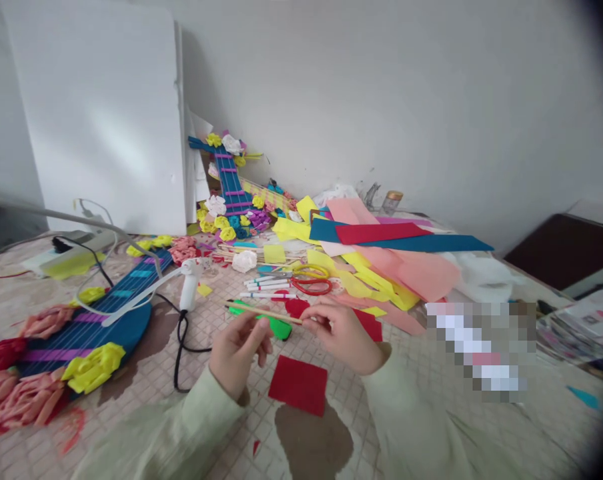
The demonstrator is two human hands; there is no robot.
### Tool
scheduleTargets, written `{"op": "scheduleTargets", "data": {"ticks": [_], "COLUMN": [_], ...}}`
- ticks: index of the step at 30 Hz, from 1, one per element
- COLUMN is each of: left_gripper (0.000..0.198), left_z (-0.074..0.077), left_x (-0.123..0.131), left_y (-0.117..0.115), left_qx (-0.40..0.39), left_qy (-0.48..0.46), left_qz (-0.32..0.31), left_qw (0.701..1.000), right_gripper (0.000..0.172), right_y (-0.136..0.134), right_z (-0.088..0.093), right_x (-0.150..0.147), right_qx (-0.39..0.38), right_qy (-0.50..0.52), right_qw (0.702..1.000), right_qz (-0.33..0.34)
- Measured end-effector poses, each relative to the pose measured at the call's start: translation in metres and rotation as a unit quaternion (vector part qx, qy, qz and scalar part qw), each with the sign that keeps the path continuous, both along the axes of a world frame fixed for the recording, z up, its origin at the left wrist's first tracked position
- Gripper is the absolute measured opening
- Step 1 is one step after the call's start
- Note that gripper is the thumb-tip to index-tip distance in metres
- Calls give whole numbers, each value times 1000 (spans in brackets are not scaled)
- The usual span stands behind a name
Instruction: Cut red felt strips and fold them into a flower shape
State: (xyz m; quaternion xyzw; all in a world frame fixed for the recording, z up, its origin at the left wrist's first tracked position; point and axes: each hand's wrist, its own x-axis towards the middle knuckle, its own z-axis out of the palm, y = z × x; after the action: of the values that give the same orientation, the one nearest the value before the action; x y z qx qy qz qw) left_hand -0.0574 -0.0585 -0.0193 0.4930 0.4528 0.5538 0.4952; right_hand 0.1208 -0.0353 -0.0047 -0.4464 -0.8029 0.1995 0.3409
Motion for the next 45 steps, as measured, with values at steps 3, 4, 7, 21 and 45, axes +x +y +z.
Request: {"op": "scheduleTargets", "data": {"ticks": [3, 4, 7, 21, 45], "left_gripper": [16, 14, 12, 13, 20], "left_z": [3, 4, 7, 11, -2], "left_x": [-5, -6, -7, -3, -5], "left_y": [3, 3, 0, -8, -1], "left_qx": [43, 62, 94, 83, 10], "left_qy": [-4, 4, 37, 66, -133], "left_qz": [31, 34, 34, -2, -46], "left_qw": [999, 998, 994, 994, 990], "right_gripper": [8, 8, 8, 15, 18], "right_y": [-6, -7, -8, -13, -69], "right_z": [-1, -2, -6, -5, 14], "right_x": [-9, -10, -13, -25, 68], "right_qx": [-14, -17, -36, -204, -158], "right_qy": [6, 9, 23, 229, 213], "right_qw": [1000, 1000, 999, 949, 947], "right_qz": [9, 9, 11, 73, -179]}}
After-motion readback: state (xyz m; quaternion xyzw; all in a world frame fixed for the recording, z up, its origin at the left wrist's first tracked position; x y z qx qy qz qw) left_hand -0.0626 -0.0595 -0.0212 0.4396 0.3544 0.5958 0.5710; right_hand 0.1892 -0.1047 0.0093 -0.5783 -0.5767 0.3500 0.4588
